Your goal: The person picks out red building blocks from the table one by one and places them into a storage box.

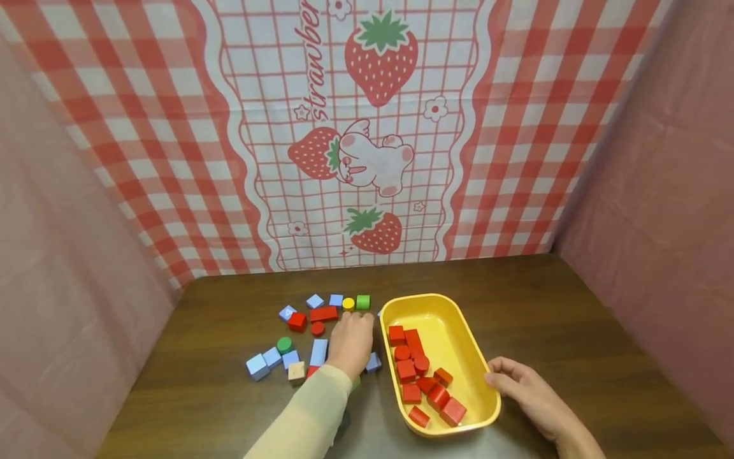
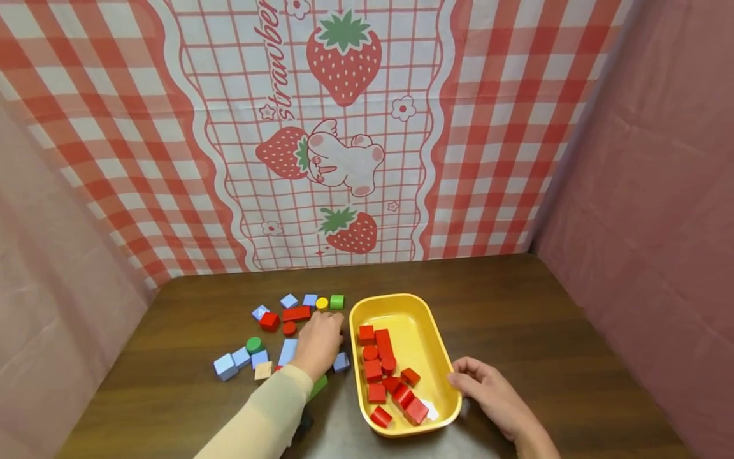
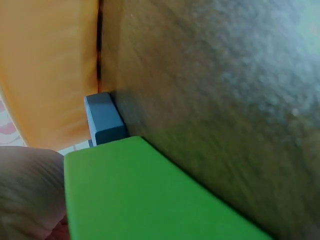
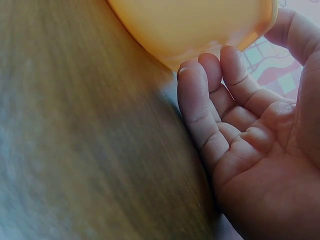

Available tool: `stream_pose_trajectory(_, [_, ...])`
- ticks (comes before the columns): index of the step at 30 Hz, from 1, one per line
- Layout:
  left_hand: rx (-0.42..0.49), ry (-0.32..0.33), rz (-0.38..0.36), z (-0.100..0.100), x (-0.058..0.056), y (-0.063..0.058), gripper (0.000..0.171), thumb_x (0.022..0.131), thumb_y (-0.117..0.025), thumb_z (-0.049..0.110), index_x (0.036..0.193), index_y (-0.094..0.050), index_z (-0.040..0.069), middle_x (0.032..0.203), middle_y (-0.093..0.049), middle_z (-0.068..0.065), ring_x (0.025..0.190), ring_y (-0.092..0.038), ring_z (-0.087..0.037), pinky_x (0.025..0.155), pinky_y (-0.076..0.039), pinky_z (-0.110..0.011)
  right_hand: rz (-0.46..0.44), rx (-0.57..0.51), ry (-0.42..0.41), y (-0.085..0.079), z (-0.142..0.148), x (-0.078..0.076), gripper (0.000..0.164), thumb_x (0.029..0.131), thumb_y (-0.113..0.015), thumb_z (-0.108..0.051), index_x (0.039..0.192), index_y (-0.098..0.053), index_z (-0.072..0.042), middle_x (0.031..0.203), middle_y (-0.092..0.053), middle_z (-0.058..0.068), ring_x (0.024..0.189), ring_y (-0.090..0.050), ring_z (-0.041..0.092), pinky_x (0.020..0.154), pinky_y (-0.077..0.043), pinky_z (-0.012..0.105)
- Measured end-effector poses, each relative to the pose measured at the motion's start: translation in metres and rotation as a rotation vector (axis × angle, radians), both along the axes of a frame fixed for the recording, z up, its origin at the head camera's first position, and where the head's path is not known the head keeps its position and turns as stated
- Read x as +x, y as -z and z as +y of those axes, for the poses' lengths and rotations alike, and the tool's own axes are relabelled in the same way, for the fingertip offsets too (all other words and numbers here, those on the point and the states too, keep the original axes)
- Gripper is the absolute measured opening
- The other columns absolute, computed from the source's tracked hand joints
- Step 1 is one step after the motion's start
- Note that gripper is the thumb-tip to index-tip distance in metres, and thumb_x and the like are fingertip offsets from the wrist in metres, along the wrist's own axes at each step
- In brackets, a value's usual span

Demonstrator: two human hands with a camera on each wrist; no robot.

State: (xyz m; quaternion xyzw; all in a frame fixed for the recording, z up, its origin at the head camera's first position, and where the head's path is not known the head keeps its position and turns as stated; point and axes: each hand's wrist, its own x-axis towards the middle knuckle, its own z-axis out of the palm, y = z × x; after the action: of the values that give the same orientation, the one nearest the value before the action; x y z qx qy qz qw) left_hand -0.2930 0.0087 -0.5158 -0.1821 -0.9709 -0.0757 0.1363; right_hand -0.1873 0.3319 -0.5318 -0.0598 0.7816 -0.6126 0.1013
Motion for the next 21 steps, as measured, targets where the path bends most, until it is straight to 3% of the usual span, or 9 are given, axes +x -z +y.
stream_pose_trajectory(3, [0.027, -0.010, -0.035, -0.005, 0.002, 0.001, 0.011, 0.086, -0.072, 0.003, 0.095, -0.069, 0.008, 0.084, -0.070, -0.009, 0.078, -0.058, -0.027, 0.069, -0.056, -0.043, -0.016, -0.019, -0.006, 0.003, -0.003, 0.000, 0.024, 0.100, -0.054, -0.015, 0.105, -0.057, 0.008, 0.095, -0.064, 0.018, 0.090, -0.058, 0.024, 0.080, -0.047, 0.026])
stream_pose_trajectory(5, [0.054, -0.040, -0.019, -0.009, 0.004, -0.001, 0.013, 0.087, -0.073, 0.008, 0.097, -0.067, 0.007, 0.084, -0.071, -0.009, 0.078, -0.059, -0.028, 0.070, -0.055, -0.044, -0.023, -0.032, -0.017, 0.005, -0.004, 0.001, 0.024, 0.100, -0.055, -0.015, 0.105, -0.056, 0.008, 0.095, -0.064, 0.017, 0.090, -0.059, 0.024, 0.079, -0.048, 0.026])
stream_pose_trajectory(8, [0.155, -0.090, 0.036, -0.010, 0.009, -0.015, 0.020, 0.087, -0.075, 0.016, 0.102, -0.064, 0.007, 0.085, -0.070, -0.008, 0.079, -0.057, -0.028, 0.072, -0.052, -0.044, -0.003, -0.044, -0.039, 0.005, -0.005, 0.001, 0.024, 0.100, -0.054, -0.014, 0.105, -0.056, 0.010, 0.094, -0.064, 0.017, 0.089, -0.060, 0.024, 0.079, -0.048, 0.027])
stream_pose_trajectory(10, [0.238, -0.084, 0.056, -0.005, 0.014, -0.030, 0.022, 0.089, -0.074, 0.021, 0.105, -0.064, 0.010, 0.088, -0.069, -0.006, 0.083, -0.055, -0.027, 0.076, -0.049, -0.043, 0.025, -0.048, -0.054, 0.005, -0.004, 0.000, 0.024, 0.100, -0.053, -0.013, 0.105, -0.056, 0.010, 0.093, -0.065, 0.018, 0.088, -0.060, 0.025, 0.079, -0.049, 0.027])
stream_pose_trajectory(13, [0.295, 0.015, 0.014, 0.015, 0.027, -0.049, 0.021, 0.091, -0.072, 0.025, 0.109, -0.065, 0.015, 0.092, -0.067, 0.001, 0.087, -0.050, -0.020, 0.076, -0.047, -0.037, 0.057, -0.044, -0.064, 0.003, -0.001, -0.001, 0.023, 0.100, -0.052, -0.012, 0.105, -0.056, 0.011, 0.093, -0.065, 0.020, 0.088, -0.060, 0.026, 0.080, -0.049, 0.028])
stream_pose_trajectory(15, [0.249, 0.123, -0.038, 0.033, 0.038, -0.055, 0.021, 0.092, -0.070, 0.029, 0.109, -0.065, 0.018, 0.092, -0.065, 0.006, 0.088, -0.046, -0.016, 0.076, -0.046, -0.033, 0.053, -0.037, -0.057, 0.003, 0.000, -0.001, 0.023, 0.100, -0.052, -0.012, 0.106, -0.056, 0.010, 0.095, -0.065, 0.020, 0.090, -0.060, 0.026, 0.081, -0.048, 0.028])
stream_pose_trajectory(18, [0.099, 0.279, -0.079, 0.061, 0.048, -0.050, 0.019, 0.092, -0.070, 0.031, 0.106, -0.064, 0.021, 0.088, -0.065, 0.011, 0.083, -0.042, -0.013, 0.073, -0.041, -0.029, 0.024, -0.023, -0.027, 0.003, 0.003, -0.001, 0.024, 0.100, -0.053, -0.014, 0.107, -0.057, 0.009, 0.097, -0.065, 0.021, 0.093, -0.059, 0.027, 0.083, -0.047, 0.028])
stream_pose_trajectory(21, [-0.044, 0.331, -0.081, 0.080, 0.051, -0.038, 0.015, 0.092, -0.071, 0.030, 0.101, -0.061, 0.023, 0.080, -0.063, 0.013, 0.079, -0.039, -0.013, 0.073, -0.037, -0.028, -0.002, -0.002, -0.021, 0.002, 0.003, -0.003, 0.025, 0.100, -0.053, -0.015, 0.109, -0.058, 0.007, 0.099, -0.065, 0.021, 0.097, -0.058, 0.028, 0.086, -0.045, 0.028])
